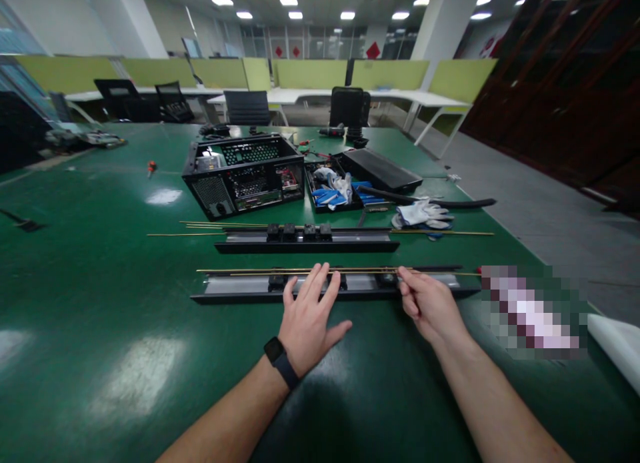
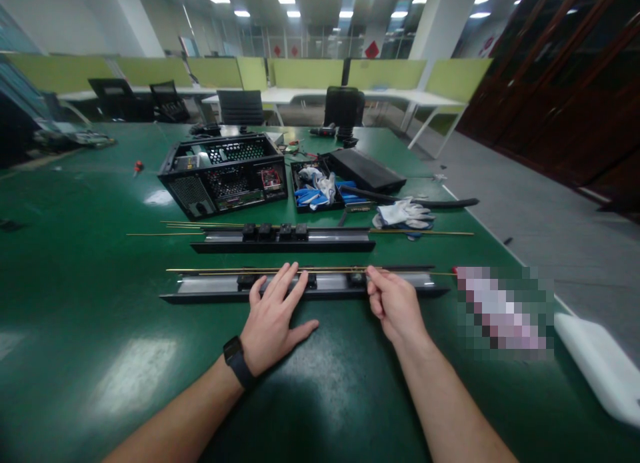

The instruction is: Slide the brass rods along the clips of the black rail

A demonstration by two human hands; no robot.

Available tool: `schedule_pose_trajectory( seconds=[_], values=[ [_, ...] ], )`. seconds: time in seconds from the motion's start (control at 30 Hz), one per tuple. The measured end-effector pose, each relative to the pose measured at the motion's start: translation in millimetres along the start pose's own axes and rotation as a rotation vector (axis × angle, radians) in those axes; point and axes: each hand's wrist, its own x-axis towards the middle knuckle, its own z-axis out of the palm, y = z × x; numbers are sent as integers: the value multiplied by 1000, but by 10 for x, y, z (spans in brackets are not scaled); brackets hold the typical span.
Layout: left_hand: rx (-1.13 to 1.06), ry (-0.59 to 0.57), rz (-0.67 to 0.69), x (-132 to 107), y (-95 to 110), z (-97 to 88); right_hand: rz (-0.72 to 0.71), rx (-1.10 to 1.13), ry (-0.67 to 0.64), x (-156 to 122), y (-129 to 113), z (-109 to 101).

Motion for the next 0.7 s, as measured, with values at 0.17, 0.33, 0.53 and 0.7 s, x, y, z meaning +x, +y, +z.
schedule_pose_trajectory(
  seconds=[0.17,0.33,0.53,0.7],
  values=[
    [2,-5,-11,-1,9,-6,-23,7,-12,-15,0,23],
    [-1,-1,-14,-3,13,7,-21,-26,-22,-9,15,35],
    [-11,-1,-11,-3,11,14,-12,-9,-18,-1,15,22],
    [-13,-11,-8,3,9,6,-9,15,-14,-10,-1,28]
  ],
)
